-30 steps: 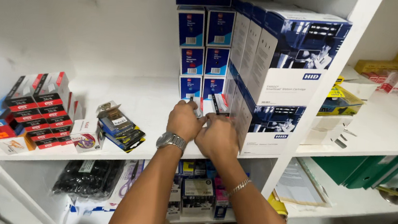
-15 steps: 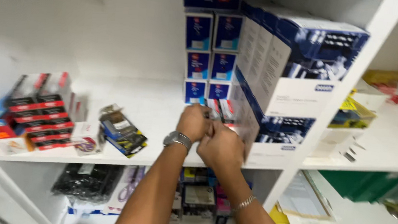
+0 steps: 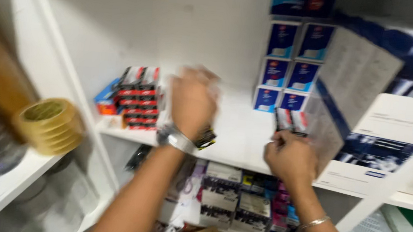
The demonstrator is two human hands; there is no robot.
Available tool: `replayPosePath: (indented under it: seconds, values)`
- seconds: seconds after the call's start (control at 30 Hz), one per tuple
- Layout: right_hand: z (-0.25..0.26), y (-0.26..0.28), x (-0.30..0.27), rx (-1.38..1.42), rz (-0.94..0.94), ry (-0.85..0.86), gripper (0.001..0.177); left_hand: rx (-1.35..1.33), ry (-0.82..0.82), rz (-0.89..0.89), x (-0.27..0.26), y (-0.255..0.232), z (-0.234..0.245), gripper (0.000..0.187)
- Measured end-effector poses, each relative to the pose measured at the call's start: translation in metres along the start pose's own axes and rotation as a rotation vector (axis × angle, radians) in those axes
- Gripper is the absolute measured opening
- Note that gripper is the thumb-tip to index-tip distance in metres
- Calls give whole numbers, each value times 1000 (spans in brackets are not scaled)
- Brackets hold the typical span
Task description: The person organizes a cluttered white shelf by picking up various small boxes and packages from a cardboard box and the shelf surface. They stack blue and red boxes, arrange small white boxes, and place other items neatly on the shelf.
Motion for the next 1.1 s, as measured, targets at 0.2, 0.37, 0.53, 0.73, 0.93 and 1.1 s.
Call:
replayPosePath:
  seconds: [0.2, 0.37, 0.53, 0.73, 0.93, 1.1]
  values:
    - [4, 5, -3, -79, 4, 3, 24, 391, 195, 476, 8, 103, 52, 84]
    - [-2, -2, 0, -74, 12, -38, 20, 364, 342, 550, 13, 133, 30, 87]
    - [-5, -3, -1, -30, 72, -83, 18, 393, 179, 556, 18, 147, 7, 98]
    - [-7, 1, -7, 8, 124, -215, 27, 294, -45, 264, 20, 81, 21, 89]
    - [6, 2, -15, 66, 240, -336, 39, -215, 425, 260, 29, -41, -57, 93]
    - [1, -6, -16, 140, 334, -452, 36, -247, 509, 237, 13, -96, -112, 91]
Point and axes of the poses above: each hand's wrist, its own x-axis towards the middle knuckle, its own z-axis out of the back of the hand, y = z × x, the point moved 3 cm from there along x, towards the middle knuckle
